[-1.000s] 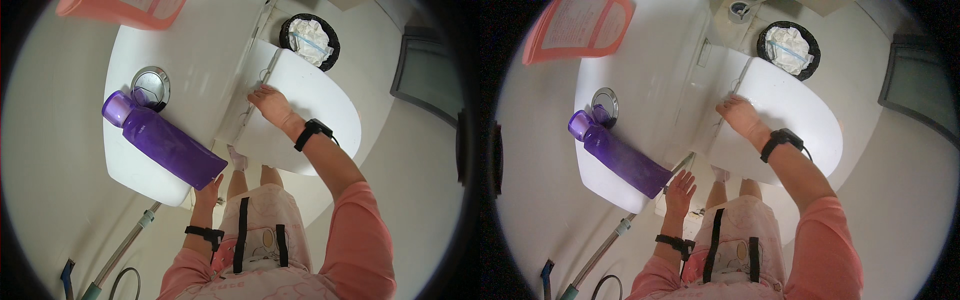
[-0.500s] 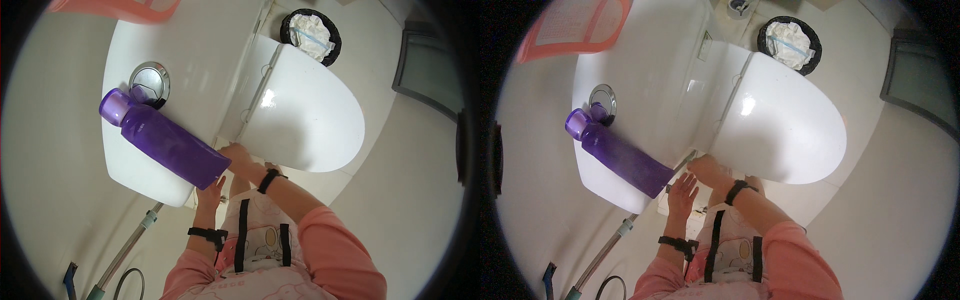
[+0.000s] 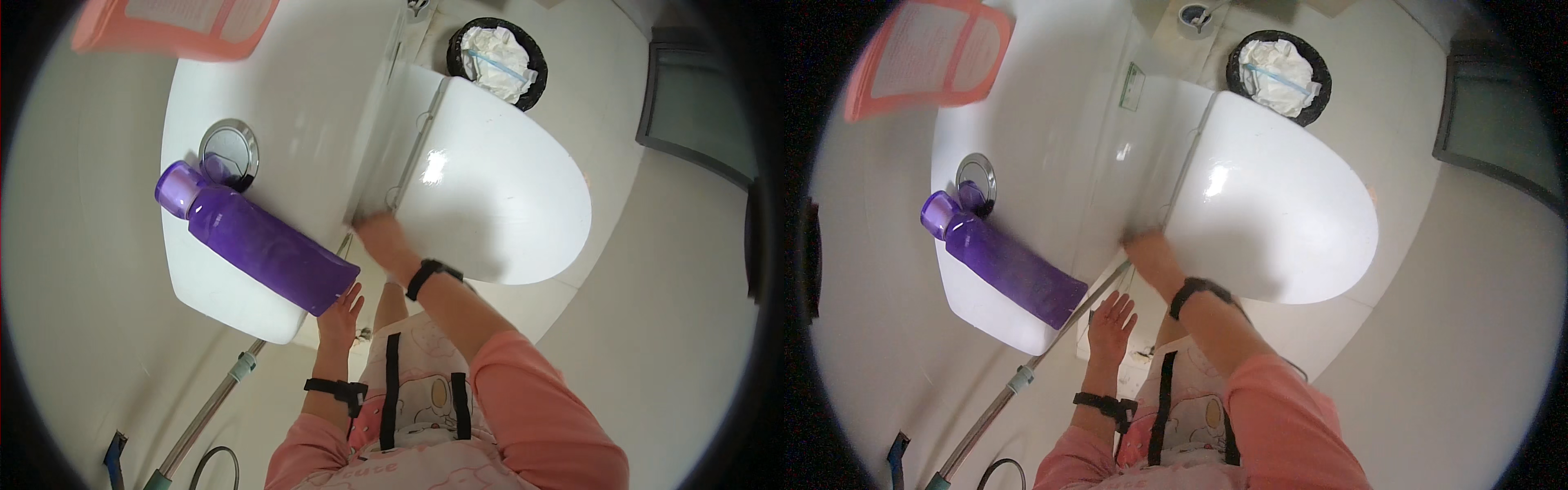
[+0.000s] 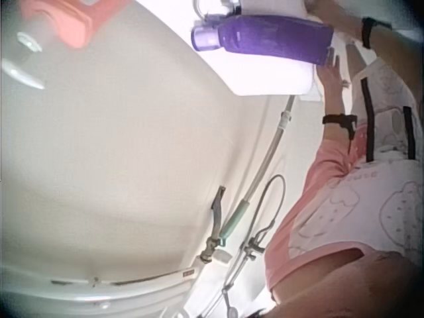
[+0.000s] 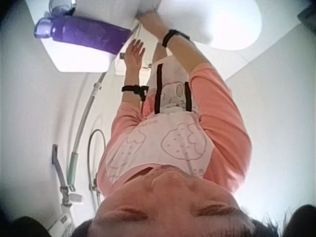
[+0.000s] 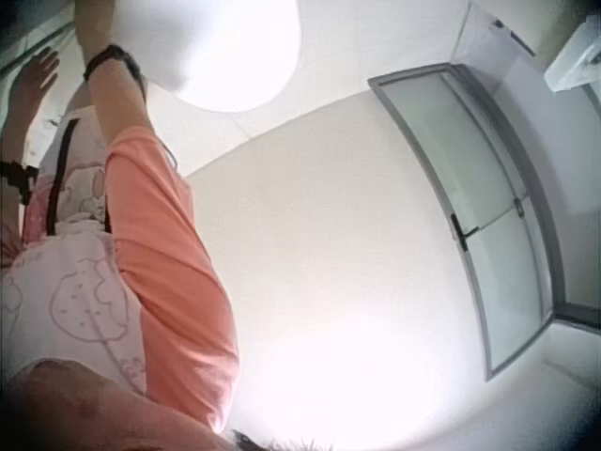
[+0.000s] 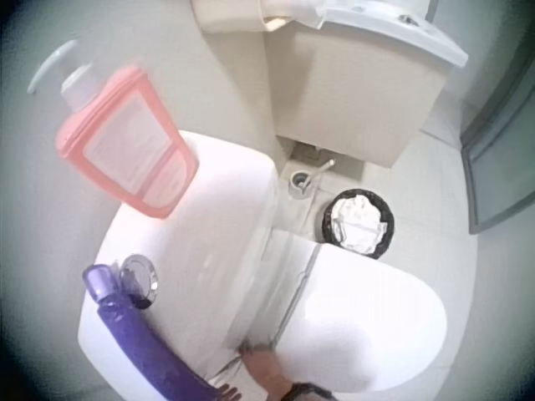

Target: Cleaning the toilet and bathroom windowsill using wet wipes and a cleaning cloth.

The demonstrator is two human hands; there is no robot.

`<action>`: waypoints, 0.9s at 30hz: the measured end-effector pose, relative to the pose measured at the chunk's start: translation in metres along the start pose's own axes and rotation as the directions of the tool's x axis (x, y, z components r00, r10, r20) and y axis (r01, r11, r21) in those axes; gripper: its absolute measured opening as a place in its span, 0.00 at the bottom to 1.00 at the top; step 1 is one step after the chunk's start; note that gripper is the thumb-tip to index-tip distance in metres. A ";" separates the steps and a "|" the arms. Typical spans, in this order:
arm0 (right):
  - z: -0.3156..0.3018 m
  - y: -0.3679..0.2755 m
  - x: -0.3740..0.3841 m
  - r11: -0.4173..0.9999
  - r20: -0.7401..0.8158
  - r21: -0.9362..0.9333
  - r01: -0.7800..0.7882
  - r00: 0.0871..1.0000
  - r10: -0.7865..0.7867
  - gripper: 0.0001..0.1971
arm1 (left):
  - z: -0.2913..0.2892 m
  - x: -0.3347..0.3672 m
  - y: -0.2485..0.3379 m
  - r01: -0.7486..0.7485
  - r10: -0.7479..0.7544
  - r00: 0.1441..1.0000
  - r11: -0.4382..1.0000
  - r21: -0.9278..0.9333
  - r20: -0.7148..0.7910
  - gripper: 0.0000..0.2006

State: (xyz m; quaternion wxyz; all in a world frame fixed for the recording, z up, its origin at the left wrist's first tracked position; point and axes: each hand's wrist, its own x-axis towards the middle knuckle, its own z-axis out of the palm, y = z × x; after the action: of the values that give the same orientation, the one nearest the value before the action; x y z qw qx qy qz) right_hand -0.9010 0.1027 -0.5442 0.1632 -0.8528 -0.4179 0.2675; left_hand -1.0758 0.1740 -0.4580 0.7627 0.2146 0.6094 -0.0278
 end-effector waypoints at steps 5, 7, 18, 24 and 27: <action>-0.058 -0.005 -0.026 0.774 0.010 0.630 -0.063 0.997 0.073 0.08 | 0.016 -0.006 0.007 -0.028 0.027 0.999 0.999 0.044 0.037 0.26; -0.104 0.031 -0.039 0.522 0.039 0.831 -0.194 0.955 0.292 0.07 | 0.055 -0.014 0.009 -0.104 0.094 0.994 0.951 0.291 0.047 0.23; -0.098 0.135 -0.070 0.998 -0.344 0.066 0.001 0.939 0.022 0.28 | 0.154 0.006 -0.036 -0.565 0.174 0.707 -0.445 0.695 0.686 0.38; -0.157 0.210 -0.010 0.987 -0.584 0.023 -0.156 0.800 0.140 0.24 | 0.180 0.019 -0.054 -0.475 0.135 0.734 -0.599 0.645 0.666 0.46; -0.114 0.171 -0.042 0.996 -0.496 0.008 -0.084 0.865 0.077 0.25 | 0.183 0.019 -0.054 -0.465 0.143 0.728 -0.615 0.636 0.670 0.48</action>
State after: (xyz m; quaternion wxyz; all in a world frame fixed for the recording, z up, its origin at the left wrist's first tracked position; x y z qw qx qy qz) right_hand -0.7476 -0.0392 -0.5246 0.2478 -0.9106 -0.3281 0.0433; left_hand -0.9193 0.0632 -0.4617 0.2184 0.9353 0.0869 -0.2646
